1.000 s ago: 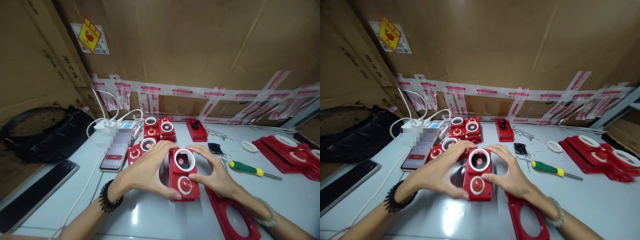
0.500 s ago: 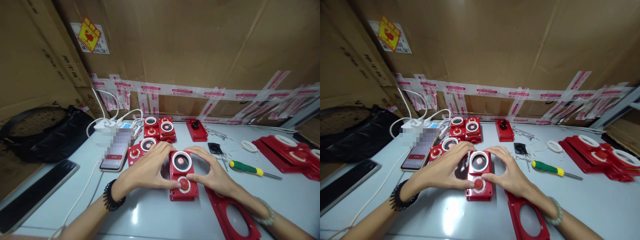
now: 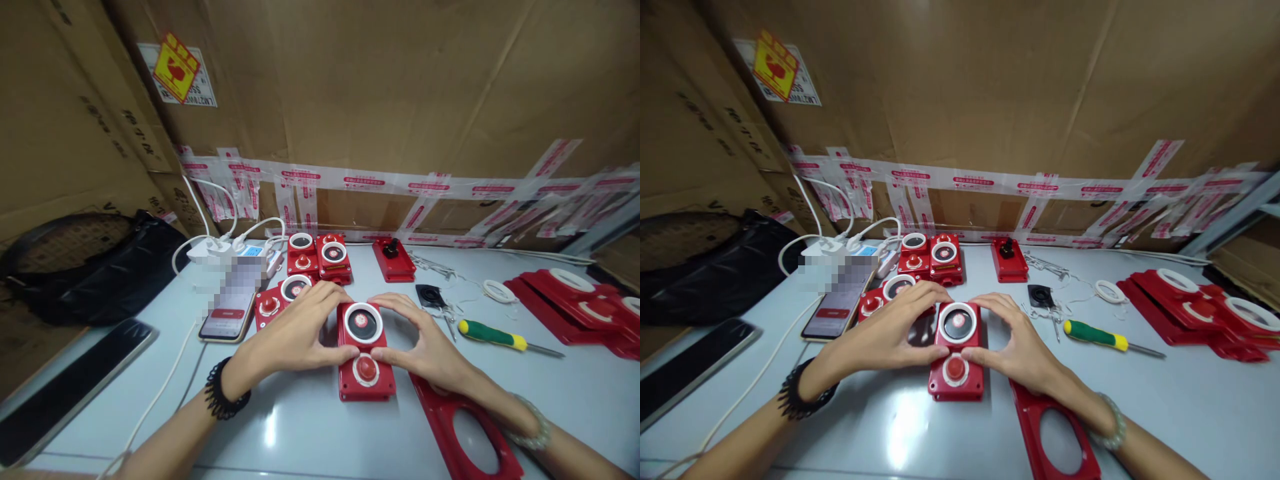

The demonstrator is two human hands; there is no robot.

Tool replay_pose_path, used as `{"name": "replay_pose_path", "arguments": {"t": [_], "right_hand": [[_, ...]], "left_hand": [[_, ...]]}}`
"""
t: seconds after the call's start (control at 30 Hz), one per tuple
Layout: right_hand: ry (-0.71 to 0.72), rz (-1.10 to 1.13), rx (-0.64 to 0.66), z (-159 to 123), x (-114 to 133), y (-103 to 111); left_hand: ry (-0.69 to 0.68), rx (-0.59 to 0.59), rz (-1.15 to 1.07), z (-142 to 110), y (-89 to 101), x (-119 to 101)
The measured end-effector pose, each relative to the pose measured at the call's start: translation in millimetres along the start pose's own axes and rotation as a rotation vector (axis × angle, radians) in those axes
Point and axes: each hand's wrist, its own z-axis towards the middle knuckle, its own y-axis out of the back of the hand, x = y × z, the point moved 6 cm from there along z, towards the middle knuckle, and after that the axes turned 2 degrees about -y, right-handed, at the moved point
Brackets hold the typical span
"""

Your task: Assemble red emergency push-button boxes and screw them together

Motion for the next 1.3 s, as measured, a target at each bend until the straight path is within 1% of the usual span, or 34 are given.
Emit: {"name": "replay_pose_path", "arguments": {"t": [0.4, 0.83, 0.97, 1.07, 1.2, 1.3], "right_hand": [[-0.04, 0.011, -0.003, 1, -2, -1], [-0.035, 0.014, -0.025, 0, -1, 0], [-0.048, 0.029, -0.009, -1, -2, -1], [-0.063, 0.027, -0.003, -1, -2, -1], [-0.081, 0.016, 0.003, -2, -2, -1], [-0.049, 0.014, 0.005, -2, 0, -1]], "left_hand": [[0.023, -0.01, 0.013, 0, 0.5, 1], [0.022, -0.021, 0.018, 0, 1.2, 1], [-0.041, -0.029, 0.035, 1, 2.4, -5], [-0.101, 0.002, 0.087, 2, 0.1, -12], [-0.127, 0.033, 0.156, 1, -4.5, -15], [-0.128, -0.002, 0.113, 0, -3.7, -14]]}}
